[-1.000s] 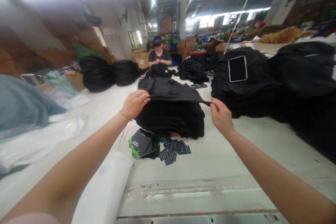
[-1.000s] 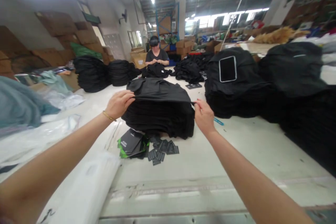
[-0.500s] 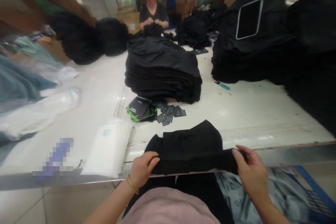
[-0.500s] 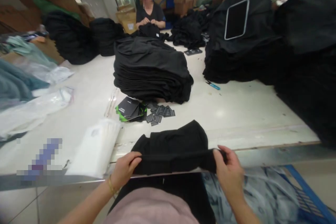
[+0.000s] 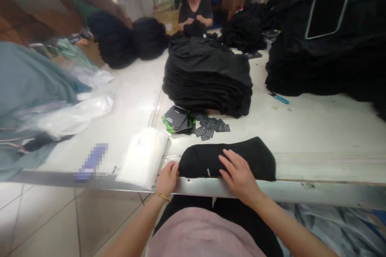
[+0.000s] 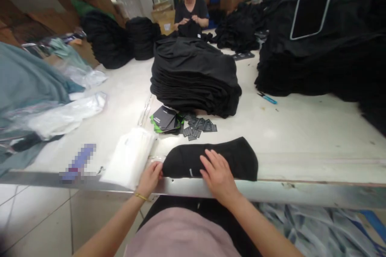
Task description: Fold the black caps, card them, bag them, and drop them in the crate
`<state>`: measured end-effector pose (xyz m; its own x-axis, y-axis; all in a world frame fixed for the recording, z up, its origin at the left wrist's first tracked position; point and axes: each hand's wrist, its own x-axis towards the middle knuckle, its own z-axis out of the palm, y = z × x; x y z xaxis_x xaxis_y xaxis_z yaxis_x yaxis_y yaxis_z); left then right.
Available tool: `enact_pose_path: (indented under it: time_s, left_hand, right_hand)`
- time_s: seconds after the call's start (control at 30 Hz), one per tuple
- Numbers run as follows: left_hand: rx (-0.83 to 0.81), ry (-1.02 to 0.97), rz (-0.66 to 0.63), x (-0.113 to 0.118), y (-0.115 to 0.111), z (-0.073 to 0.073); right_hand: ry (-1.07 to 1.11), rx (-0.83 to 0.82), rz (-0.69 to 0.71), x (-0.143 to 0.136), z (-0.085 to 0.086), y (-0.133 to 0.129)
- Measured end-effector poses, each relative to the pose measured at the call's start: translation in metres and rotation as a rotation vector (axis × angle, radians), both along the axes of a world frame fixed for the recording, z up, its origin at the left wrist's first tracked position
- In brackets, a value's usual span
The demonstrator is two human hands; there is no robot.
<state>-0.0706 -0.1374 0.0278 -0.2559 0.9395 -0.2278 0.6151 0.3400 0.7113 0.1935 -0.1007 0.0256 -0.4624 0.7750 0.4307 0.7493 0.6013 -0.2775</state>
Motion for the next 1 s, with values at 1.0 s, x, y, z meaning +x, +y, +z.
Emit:
enact_pose_path:
  time_s: [1.0]
  left_hand:
    - [0.169,0.016,-0.912,0.081,0.107,0.041]
  right_hand:
    - [0.112,-0.212,0.092,-0.067,-0.034,-0.038]
